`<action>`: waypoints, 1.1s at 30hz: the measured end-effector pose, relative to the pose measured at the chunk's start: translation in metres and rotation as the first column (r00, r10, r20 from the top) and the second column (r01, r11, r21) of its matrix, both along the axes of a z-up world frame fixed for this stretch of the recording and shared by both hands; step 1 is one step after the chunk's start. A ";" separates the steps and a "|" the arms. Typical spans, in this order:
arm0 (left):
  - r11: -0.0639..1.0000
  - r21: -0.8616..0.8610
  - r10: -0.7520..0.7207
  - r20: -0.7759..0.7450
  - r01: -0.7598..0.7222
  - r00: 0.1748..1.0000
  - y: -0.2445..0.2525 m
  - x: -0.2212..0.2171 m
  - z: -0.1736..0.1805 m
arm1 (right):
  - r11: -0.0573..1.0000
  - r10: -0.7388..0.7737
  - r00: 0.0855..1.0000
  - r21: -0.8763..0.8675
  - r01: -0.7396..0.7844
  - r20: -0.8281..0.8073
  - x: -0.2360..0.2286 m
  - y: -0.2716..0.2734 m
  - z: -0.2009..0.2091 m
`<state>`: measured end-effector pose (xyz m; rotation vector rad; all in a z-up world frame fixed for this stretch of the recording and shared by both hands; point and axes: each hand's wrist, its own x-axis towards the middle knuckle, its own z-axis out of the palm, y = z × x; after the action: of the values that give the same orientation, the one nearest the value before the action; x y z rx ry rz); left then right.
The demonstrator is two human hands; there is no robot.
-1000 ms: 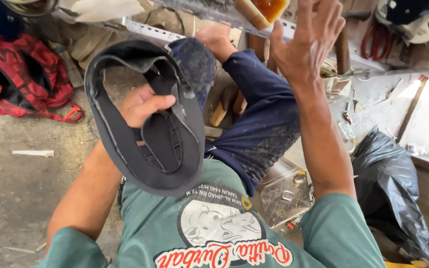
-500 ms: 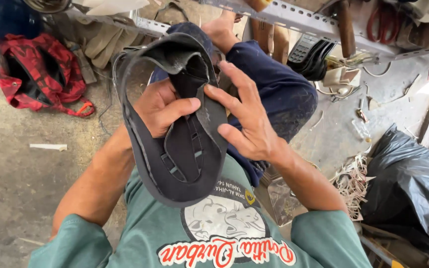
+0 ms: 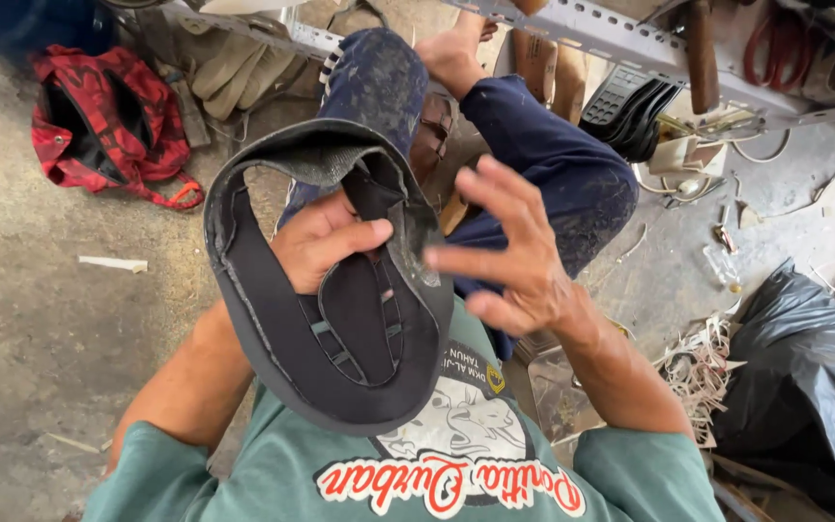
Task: The person sits on the floor and works on a black sandal, repeatedly pressing and smoothing the inner sole and strap area with their hands. They manipulate the sandal to check the fit and alignment of the components.
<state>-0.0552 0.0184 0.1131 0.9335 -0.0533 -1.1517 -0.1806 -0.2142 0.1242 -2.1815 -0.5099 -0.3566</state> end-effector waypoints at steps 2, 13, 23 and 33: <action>0.995 0.099 0.016 -0.145 -0.002 0.989 0.000 0.001 0.006 | 0.982 -0.061 0.997 -0.176 0.067 0.039 0.003 -0.003 -0.002; 0.993 0.099 -0.051 -0.099 0.061 0.994 0.002 0.018 0.012 | 0.970 0.012 0.992 -0.243 0.019 0.126 0.008 -0.002 0.001; 1.000 0.024 -0.003 -0.120 0.006 0.993 0.003 0.040 -0.010 | 0.976 0.082 0.994 -0.208 -0.066 0.067 0.015 -0.003 0.004; 0.879 0.472 0.180 -0.191 -0.071 0.965 -0.009 0.062 -0.045 | 0.506 -0.700 0.699 -0.795 0.336 -0.150 0.148 -0.161 -0.082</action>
<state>0.0065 0.0094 0.0678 1.1955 0.4863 -1.1640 -0.0322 -0.3747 0.0422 -3.0718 0.4452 0.1030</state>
